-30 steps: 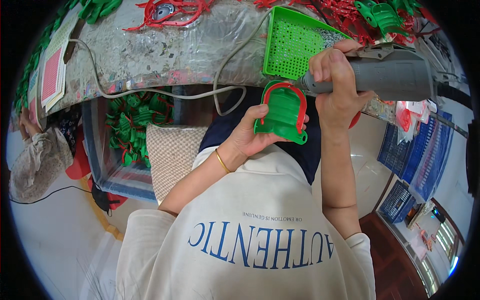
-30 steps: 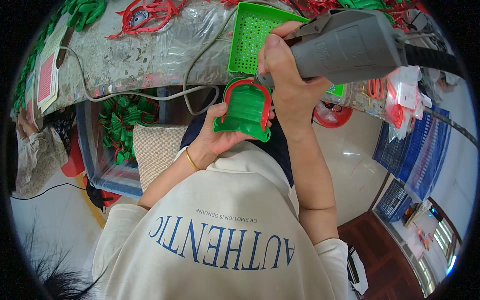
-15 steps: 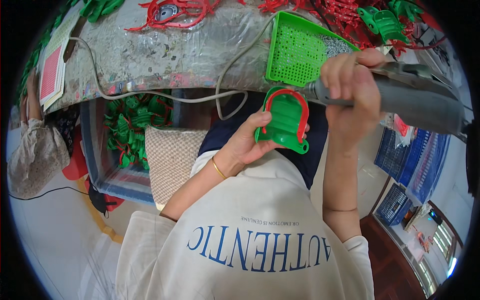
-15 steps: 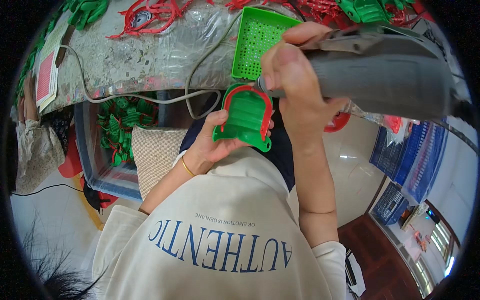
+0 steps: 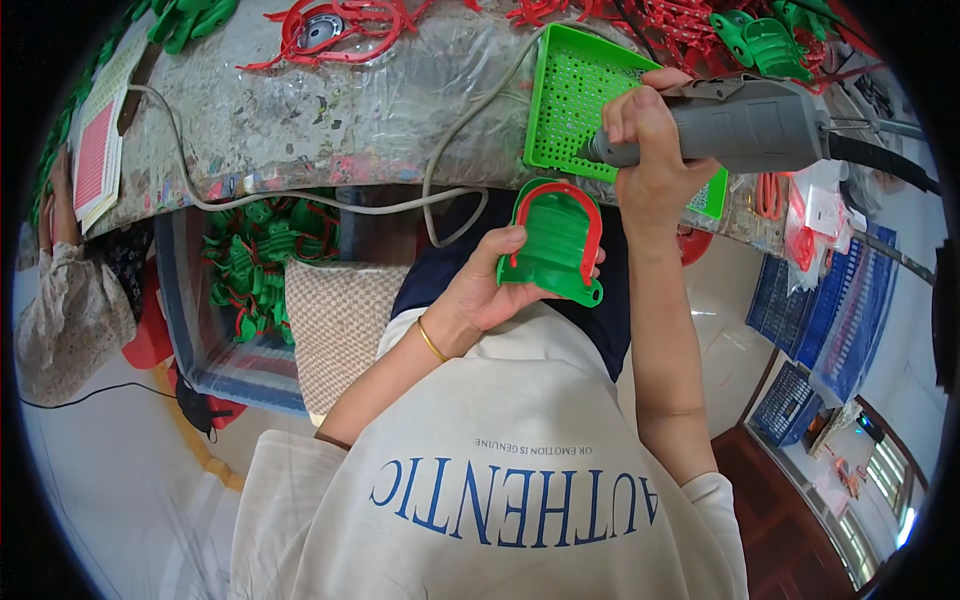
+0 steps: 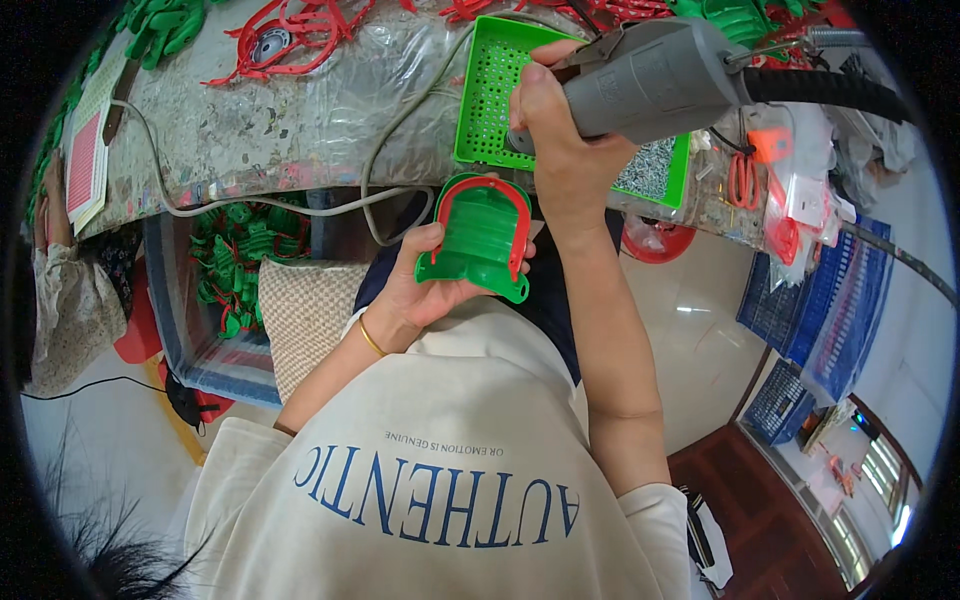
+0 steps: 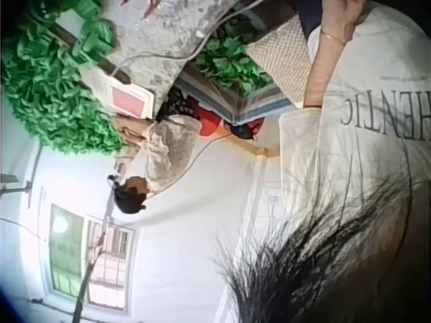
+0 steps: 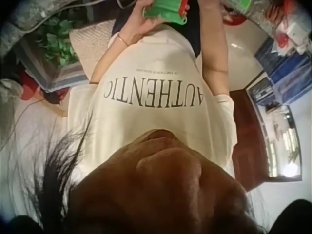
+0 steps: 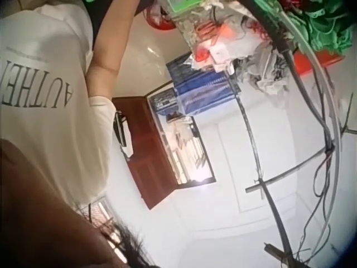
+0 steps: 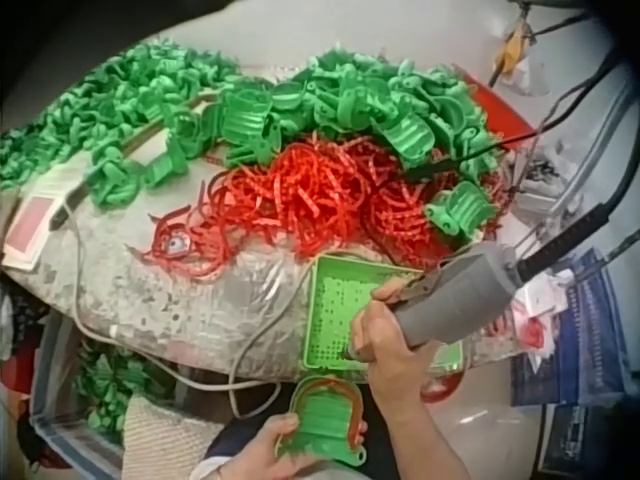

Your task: Assembling plastic toy parts by joining green and red components and securing them with an electric screwdriver.

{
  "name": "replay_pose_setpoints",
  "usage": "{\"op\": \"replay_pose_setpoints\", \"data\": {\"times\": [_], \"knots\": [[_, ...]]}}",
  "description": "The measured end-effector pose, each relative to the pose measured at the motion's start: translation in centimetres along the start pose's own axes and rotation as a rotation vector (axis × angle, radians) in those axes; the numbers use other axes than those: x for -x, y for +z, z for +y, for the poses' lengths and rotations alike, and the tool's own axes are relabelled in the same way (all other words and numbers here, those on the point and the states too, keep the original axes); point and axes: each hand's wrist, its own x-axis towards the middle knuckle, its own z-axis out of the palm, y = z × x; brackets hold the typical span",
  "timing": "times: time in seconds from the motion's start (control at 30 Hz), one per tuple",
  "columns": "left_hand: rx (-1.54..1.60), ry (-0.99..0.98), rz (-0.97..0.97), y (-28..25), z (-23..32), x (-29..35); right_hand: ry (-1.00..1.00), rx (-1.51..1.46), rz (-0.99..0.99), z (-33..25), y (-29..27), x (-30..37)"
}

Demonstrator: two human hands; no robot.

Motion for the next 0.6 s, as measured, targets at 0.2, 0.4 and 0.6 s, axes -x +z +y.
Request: {"op": "replay_pose_setpoints", "data": {"times": [0.2, 0.4, 0.6], "knots": [[-0.022, -0.030, -0.037, 0.0, 0.1, 0.2, -0.062, 0.023, -0.047, 1.0, 0.7, -0.8], [0.023, 0.005, 0.012, -0.1, 0.1, 0.2, -0.069, 0.035, -0.046, 2.1, 0.8, -0.7], [0.099, -0.008, -0.013, -0.3, 0.2, 0.2, -0.059, -0.091, -0.037, 2.7, 0.8, -0.9]]}}
